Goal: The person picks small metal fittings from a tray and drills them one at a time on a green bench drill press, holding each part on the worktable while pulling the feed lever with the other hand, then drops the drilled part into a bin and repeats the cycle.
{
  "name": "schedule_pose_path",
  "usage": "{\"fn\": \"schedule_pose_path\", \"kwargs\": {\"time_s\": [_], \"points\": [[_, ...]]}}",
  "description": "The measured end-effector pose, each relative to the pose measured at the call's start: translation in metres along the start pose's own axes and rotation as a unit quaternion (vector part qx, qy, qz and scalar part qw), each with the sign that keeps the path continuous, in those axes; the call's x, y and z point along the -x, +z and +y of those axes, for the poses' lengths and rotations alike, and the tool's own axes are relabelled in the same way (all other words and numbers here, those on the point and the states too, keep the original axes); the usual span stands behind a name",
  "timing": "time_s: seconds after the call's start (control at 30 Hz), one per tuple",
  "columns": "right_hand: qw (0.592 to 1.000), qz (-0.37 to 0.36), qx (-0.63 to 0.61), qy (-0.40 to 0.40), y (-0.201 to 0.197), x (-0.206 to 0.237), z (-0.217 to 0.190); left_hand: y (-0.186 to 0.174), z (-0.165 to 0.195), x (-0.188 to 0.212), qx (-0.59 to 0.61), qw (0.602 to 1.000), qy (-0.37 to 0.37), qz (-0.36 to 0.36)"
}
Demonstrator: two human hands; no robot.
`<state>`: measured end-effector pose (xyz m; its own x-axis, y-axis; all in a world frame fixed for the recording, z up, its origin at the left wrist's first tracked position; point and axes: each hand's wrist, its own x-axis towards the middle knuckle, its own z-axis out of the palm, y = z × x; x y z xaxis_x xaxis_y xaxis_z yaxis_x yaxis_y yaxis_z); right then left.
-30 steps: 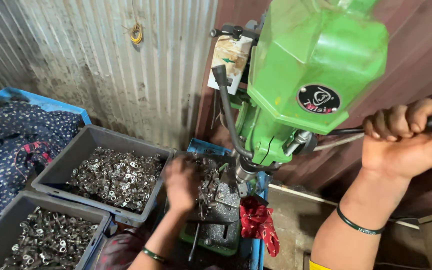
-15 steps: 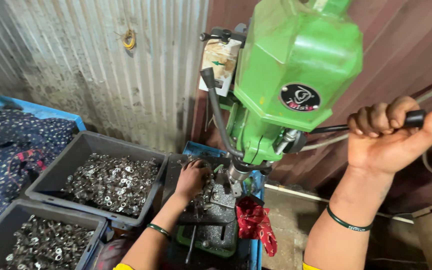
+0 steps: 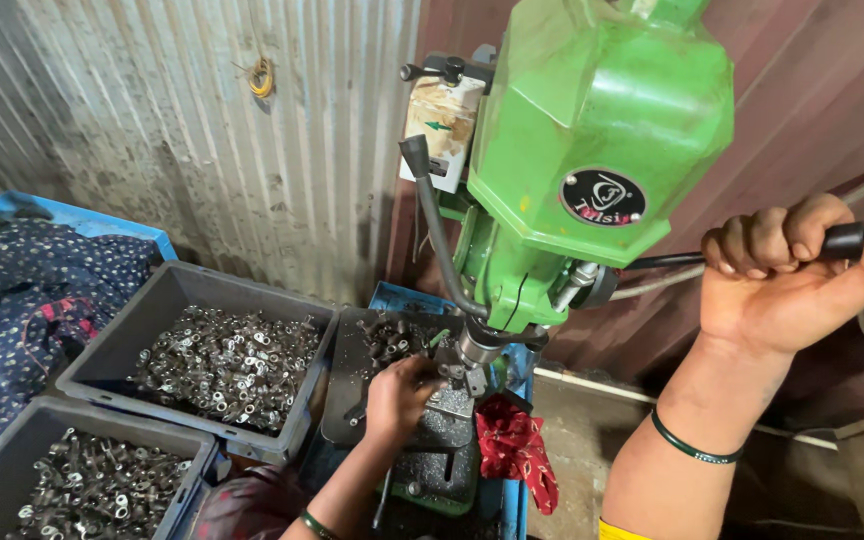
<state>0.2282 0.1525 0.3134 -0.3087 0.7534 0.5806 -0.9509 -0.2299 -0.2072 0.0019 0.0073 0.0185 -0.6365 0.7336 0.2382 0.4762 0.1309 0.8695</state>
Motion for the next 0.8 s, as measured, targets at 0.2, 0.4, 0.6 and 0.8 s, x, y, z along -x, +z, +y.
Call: {"fn": "schedule_pose_path", "kwargs": {"time_s": [0.2, 0.4, 0.6, 0.8], "points": [[0.984, 0.07, -0.165, 0.016, 0.032, 0.005, 0.013, 0.017, -0.002, 0.002, -0.079, 0.99, 0.1, 0.063], [0.985, 0.056, -0.164, 0.009, -0.003, 0.004, -0.002, 0.028, -0.005, -0.004, -0.074, 0.994, 0.069, 0.046], [0.92, -0.155, 0.319, -0.165, -0.09, 0.096, -0.007, 0.023, -0.015, -0.014, -0.084, 0.986, 0.131, 0.058], [0.922, -0.184, 0.274, -0.204, -0.14, 0.121, -0.004, 0.021, -0.019, -0.013, -0.102, 0.971, 0.206, 0.069]]}}
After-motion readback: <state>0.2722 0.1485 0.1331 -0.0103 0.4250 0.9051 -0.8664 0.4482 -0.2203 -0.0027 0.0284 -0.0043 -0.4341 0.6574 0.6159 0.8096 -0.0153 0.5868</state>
